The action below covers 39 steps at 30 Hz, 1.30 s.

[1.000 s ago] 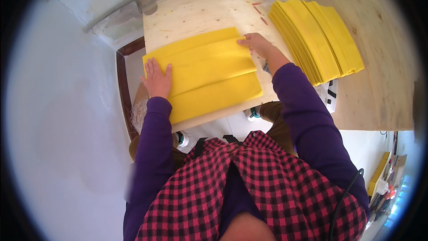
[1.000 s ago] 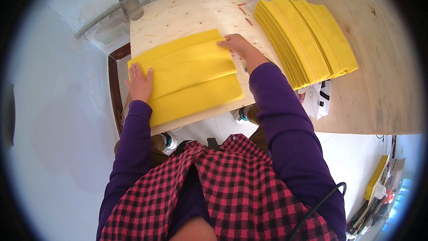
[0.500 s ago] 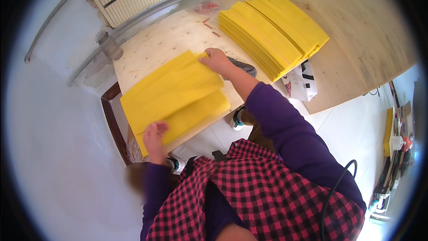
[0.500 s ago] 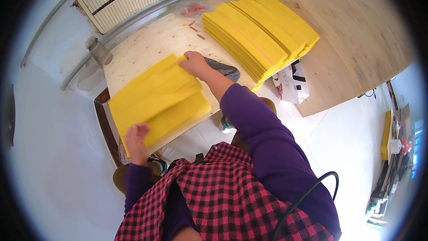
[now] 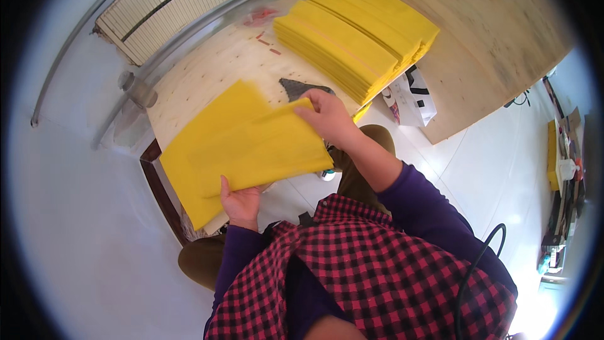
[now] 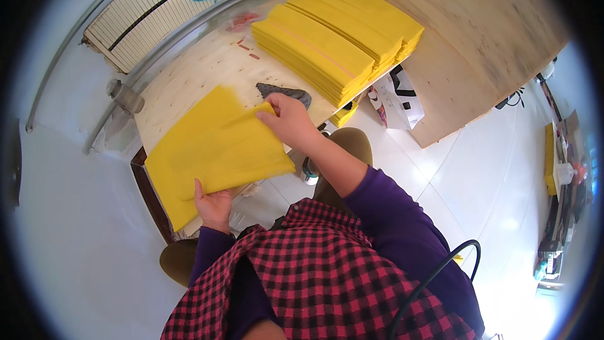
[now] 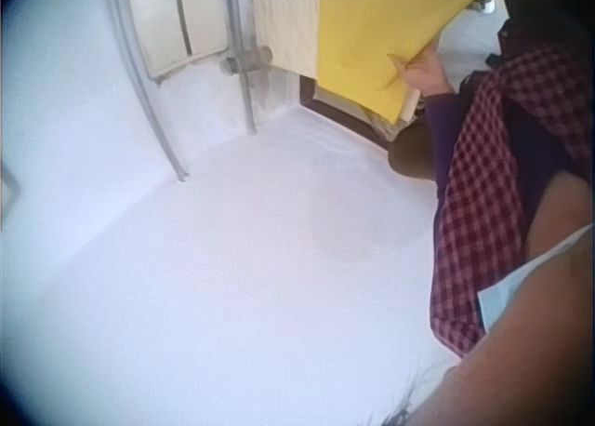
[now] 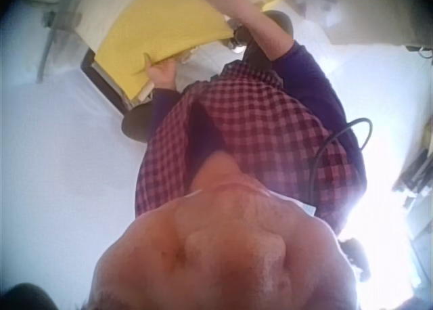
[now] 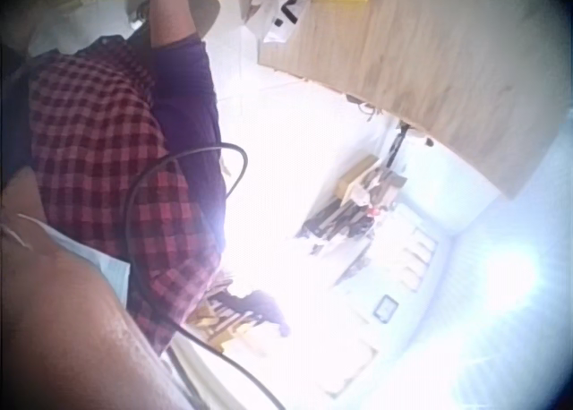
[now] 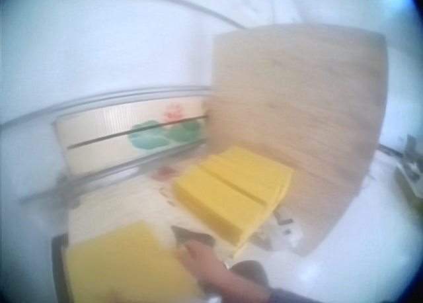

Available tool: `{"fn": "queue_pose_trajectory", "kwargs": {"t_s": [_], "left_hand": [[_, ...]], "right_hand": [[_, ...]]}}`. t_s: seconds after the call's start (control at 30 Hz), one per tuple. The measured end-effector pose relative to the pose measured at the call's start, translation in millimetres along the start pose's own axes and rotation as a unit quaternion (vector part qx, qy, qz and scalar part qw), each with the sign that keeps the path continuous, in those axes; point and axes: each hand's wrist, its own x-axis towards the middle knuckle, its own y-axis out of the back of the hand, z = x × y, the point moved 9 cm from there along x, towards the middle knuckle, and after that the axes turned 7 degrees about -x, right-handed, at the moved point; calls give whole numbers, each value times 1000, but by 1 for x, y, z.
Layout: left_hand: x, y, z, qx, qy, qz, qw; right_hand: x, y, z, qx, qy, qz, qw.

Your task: The person folds large yellow sheets on a wooden table, pressing the creases and stacking the folded sheets to the right. The person repeats this process with multiple sheets, handling them one at a time.

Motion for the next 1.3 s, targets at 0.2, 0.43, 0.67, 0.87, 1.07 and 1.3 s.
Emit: {"fn": "queue_pose_trajectory", "kwargs": {"t_s": [0.2, 0.43, 0.67, 0.87, 1.07, 1.3], "left_hand": [[8, -3, -9, 21, -3, 63, 998], [22, -63, -38, 42, 29, -12, 999], [75, -146, -96, 115, 82, -84, 986], [132, -195, -151, 176, 116, -129, 969], [195, -219, -190, 251, 132, -125, 951], [261, -227, -221, 292, 141, -104, 940]], "right_hand": [[-46, 41, 20, 31, 18, 43, 998], [-72, 90, 61, 126, -26, 134, 983], [-76, 148, 55, 237, 70, 241, 938], [-55, 196, 57, 203, 88, 307, 925], [-24, 226, 67, 194, 97, 362, 907], [14, 248, 83, 108, 39, 385, 916]]}}
